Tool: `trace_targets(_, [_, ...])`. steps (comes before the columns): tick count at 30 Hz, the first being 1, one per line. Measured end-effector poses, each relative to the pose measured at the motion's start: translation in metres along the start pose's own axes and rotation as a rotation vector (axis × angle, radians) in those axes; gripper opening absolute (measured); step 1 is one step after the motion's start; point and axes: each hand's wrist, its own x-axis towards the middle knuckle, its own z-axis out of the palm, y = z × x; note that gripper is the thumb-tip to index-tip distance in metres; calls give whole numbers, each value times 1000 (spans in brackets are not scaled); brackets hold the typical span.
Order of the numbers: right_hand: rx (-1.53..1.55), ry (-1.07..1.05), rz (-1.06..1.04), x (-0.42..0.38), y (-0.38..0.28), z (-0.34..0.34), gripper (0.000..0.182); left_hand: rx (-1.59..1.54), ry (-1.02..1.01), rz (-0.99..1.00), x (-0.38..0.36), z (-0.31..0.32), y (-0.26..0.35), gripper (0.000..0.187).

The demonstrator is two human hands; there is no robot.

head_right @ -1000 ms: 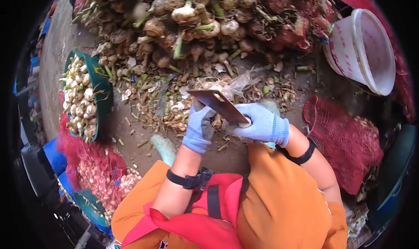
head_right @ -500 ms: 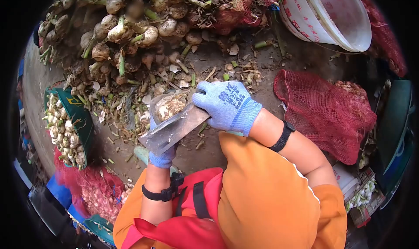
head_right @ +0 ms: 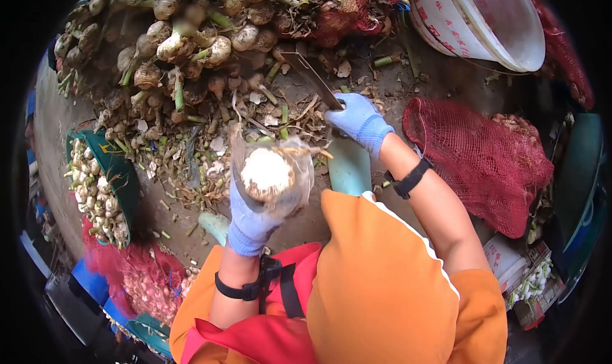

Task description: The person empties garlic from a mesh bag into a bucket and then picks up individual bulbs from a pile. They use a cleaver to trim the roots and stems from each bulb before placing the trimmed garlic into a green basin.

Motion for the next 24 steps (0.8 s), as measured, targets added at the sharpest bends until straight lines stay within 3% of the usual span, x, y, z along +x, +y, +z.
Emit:
trace_targets(1, [203, -146, 36, -9, -7, 6, 20, -17, 45, 27, 13, 2, 8, 75])
trace_targets(2, [216, -156, -180, -8, 1, 16, 24, 252, 47, 221, 27, -15, -32, 87])
trace_targets(4, [574, -219, -157, -30, -31, 28, 24, 600, 150, 328, 29, -17, -46, 87])
trace_targets(5, [299, -257, -172, -16, -16, 24, 23, 601, 147, 326, 30, -17, -46, 87])
trace_targets(6, [109, -302, 18, -31, -46, 19, 23, 104, 139, 35, 25, -17, -45, 78])
trace_targets(7, [-37, -226, -216, -36, -44, 26, 24, -394, 138, -260, 18, -19, -45, 70])
trace_targets(8, [-194, -137, -465, -37, -46, 28, 26, -537, 111, -301, 16, -28, -61, 47])
trace_targets(9, [-338, -37, -681, -37, -49, 31, 30, -264, 59, -167, 15, -37, -68, 39])
trace_targets(10, [-466, -3, -725, -43, -54, 27, 28, 9, 5, -40, 12, -45, -73, 32])
trace_targets(11, [-544, 4, -744, -48, -63, 24, 28, -7, 81, -214, 15, -47, -68, 25])
trace_targets(12, [-623, 10, -764, -51, -68, 22, 28, -8, 76, -216, 15, -47, -64, 25])
trace_targets(15, [-891, -114, -590, -38, -73, 18, 30, 216, 125, -150, 14, -49, -41, 26])
trace_targets(16, [-867, -86, -494, -19, -55, 14, 32, 50, 144, -155, 18, -54, -25, 30])
trace_targets(17, [-916, -96, -375, -8, -52, 8, 32, 155, 222, -87, 17, -73, -32, 35])
trace_targets(18, [-959, -93, -252, 1, -51, 1, 33, 87, 283, -204, 11, -90, -14, 28])
trace_targets(19, [-962, -74, -252, 7, -47, -7, 33, 49, 425, -151, 5, -114, -5, 36])
trace_targets(20, [-881, 84, -353, 13, -43, -13, 32, -384, 506, 44, -8, -166, -25, 46])
trace_targets(21, [-795, 247, -453, 19, -38, -18, 31, -559, 477, 230, -16, -175, 14, 55])
trace_targets(22, [-800, 278, -463, 26, -35, -21, 31, -1107, 222, 360, -31, -223, 18, 62])
trace_targets(24, [-1007, 193, -295, 50, -44, -27, 30, -1125, -8, 567, -50, -234, 44, 66])
